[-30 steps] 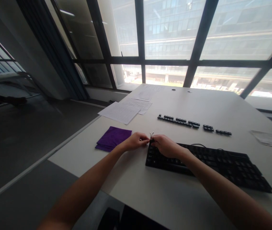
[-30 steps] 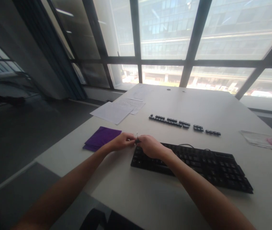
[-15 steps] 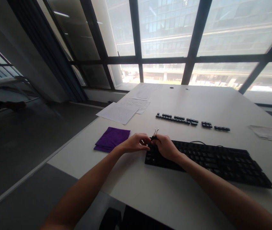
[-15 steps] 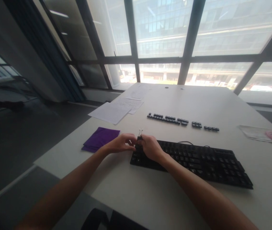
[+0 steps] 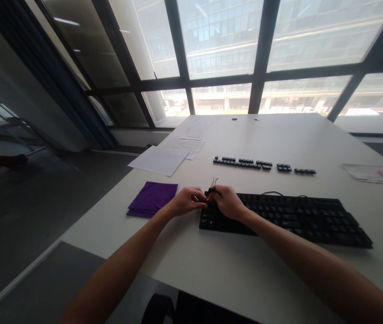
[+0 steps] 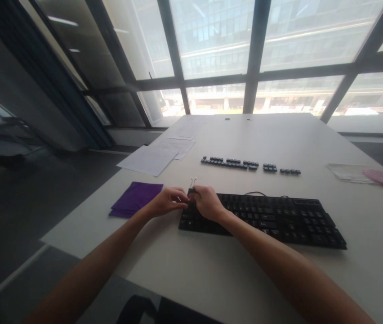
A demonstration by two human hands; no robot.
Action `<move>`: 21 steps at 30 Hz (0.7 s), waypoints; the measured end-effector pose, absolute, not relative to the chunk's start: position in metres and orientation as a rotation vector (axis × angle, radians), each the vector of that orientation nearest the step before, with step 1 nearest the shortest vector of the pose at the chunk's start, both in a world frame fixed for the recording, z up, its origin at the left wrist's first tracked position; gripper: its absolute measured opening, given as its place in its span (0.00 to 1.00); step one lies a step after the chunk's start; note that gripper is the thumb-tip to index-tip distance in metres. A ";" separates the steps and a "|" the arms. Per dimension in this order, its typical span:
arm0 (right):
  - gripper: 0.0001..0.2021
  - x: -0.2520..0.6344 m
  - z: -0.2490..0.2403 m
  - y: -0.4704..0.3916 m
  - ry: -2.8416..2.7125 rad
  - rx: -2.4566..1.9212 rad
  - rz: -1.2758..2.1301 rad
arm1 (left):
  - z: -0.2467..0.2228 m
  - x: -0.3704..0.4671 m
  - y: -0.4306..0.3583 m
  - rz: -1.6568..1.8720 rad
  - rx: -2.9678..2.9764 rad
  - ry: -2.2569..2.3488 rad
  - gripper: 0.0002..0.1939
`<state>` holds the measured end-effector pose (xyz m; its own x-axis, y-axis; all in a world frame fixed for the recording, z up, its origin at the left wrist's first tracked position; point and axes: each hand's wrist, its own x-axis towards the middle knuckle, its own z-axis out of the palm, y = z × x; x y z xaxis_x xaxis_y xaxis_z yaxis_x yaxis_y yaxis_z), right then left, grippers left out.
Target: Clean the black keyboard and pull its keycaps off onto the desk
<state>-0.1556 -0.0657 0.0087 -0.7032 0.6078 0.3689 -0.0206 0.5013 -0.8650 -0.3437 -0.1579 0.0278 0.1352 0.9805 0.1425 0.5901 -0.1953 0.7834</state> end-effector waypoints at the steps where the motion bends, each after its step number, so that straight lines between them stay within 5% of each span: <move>1: 0.10 -0.156 0.009 -0.066 -2.030 -0.477 1.264 | 0.028 -0.343 -0.158 0.911 1.856 1.497 0.12; 7: 0.08 -0.158 0.009 -0.066 -1.846 -0.463 1.439 | 0.025 -0.340 -0.159 0.983 1.752 1.451 0.13; 13: 0.09 -0.159 0.010 -0.061 -1.572 -0.555 1.487 | 0.024 -0.342 -0.154 1.087 1.611 1.490 0.26; 21: 0.09 -0.162 0.005 -0.061 -1.683 -0.566 1.431 | 0.014 -0.356 -0.139 1.116 1.640 1.831 0.16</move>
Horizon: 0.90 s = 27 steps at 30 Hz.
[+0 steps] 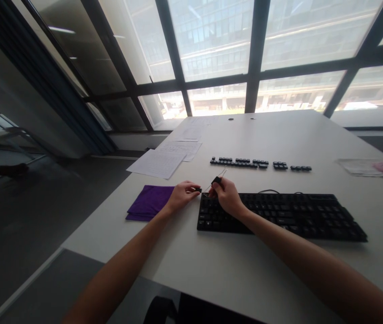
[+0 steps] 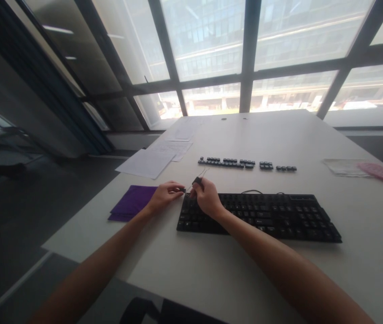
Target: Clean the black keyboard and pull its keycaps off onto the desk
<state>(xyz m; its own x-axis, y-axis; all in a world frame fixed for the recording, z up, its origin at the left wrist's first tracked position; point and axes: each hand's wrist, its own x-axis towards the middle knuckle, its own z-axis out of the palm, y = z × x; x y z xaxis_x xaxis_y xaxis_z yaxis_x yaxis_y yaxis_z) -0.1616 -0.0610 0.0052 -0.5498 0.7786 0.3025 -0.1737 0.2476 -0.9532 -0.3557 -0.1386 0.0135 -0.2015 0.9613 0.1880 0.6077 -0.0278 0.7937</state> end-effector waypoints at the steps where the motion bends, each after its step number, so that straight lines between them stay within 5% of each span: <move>1: 0.09 -0.162 0.005 -0.062 -1.717 -0.558 1.423 | 0.012 -0.357 -0.133 1.098 1.657 1.880 0.15; 15: 0.08 -0.162 0.007 -0.065 -1.756 -0.538 1.451 | -0.006 -0.370 -0.004 1.159 1.694 2.149 0.08; 27: 0.09 -0.160 0.010 -0.067 -1.761 -0.523 1.472 | -0.007 -0.349 -0.006 1.223 1.472 2.339 0.25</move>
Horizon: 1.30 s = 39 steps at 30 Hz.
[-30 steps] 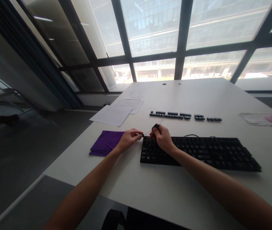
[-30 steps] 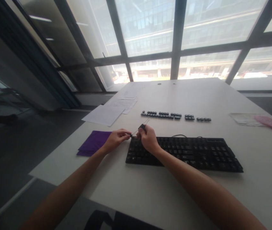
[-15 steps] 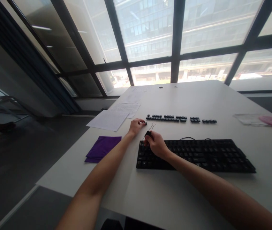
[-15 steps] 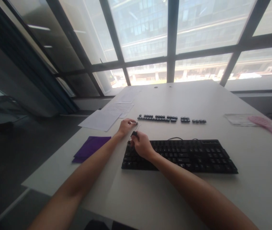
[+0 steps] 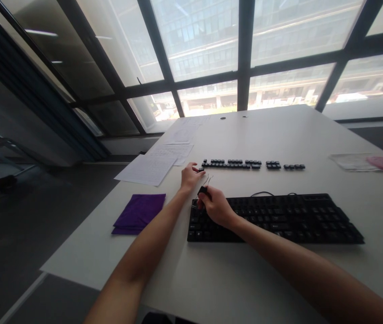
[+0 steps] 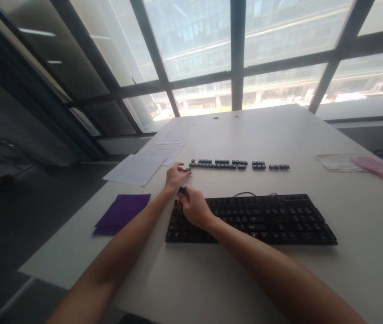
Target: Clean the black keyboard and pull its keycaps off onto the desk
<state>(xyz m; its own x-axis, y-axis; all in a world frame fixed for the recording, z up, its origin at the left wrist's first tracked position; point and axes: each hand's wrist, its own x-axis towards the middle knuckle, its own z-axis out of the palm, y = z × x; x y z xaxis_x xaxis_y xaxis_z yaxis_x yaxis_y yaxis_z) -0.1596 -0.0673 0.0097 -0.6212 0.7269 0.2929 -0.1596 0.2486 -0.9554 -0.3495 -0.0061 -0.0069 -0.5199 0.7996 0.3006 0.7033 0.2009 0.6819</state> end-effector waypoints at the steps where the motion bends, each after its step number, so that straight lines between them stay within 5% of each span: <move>1: 0.08 -0.160 0.010 -0.067 -1.752 -0.525 1.477 | -0.008 -0.347 -0.005 1.210 1.483 2.359 0.25; 30: 0.11 -0.147 0.023 -0.056 -1.519 -0.567 1.428 | -0.010 -0.346 -0.002 1.223 1.517 2.415 0.27; 39: 0.09 -0.133 0.019 -0.072 -2.147 -0.459 1.060 | 0.006 -0.330 -0.084 1.199 1.664 2.181 0.11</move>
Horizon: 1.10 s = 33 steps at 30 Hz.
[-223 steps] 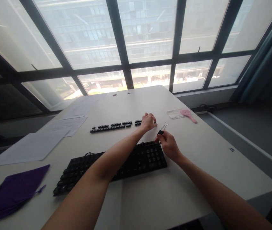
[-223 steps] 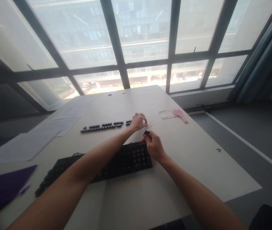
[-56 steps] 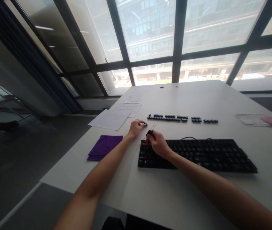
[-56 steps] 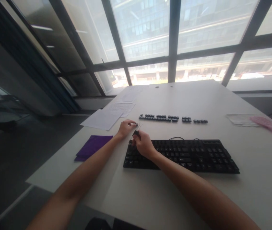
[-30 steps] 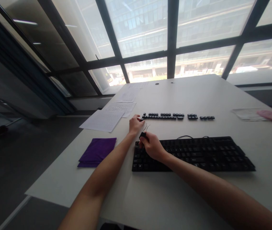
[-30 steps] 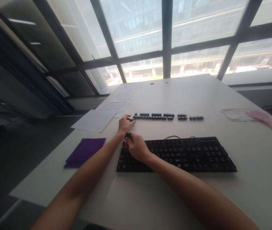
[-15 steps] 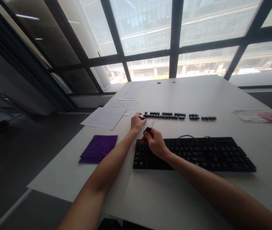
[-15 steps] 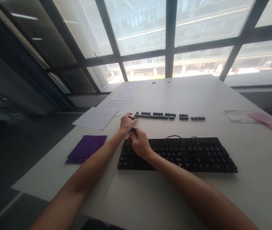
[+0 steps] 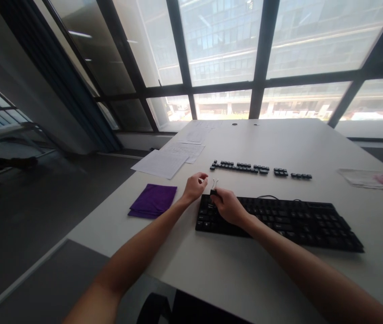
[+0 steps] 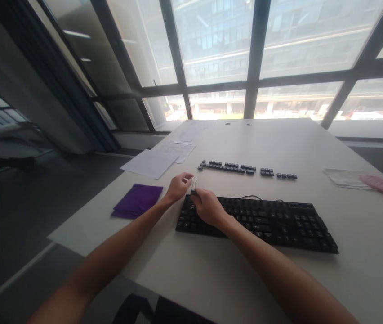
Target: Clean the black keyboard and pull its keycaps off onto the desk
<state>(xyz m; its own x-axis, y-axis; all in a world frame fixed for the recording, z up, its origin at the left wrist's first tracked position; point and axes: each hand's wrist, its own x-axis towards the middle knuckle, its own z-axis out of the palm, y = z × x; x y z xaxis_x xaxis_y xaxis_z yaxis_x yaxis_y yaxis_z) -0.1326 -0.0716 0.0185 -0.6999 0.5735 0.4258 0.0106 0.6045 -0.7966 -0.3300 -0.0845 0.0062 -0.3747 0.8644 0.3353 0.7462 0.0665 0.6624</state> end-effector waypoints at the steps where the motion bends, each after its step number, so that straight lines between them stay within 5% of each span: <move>1: 0.09 -0.133 0.018 -0.072 -2.162 -0.438 1.046 | 0.006 -0.327 -0.095 1.169 1.706 2.150 0.10; 12: 0.05 -0.131 0.014 -0.082 -2.454 -0.308 0.645 | 0.045 -0.330 -0.140 0.816 1.881 1.601 0.09; 16: 0.07 -0.133 0.014 -0.078 -2.323 -0.391 0.824 | 0.053 -0.328 -0.145 0.615 1.992 1.414 0.10; 27: 0.09 -0.138 0.008 -0.063 -1.875 -0.530 1.251 | 0.035 -0.316 -0.135 0.903 1.975 1.545 0.11; 33: 0.09 -0.139 0.007 -0.061 -1.779 -0.579 1.141 | 0.030 -0.305 -0.132 1.212 1.799 1.634 0.14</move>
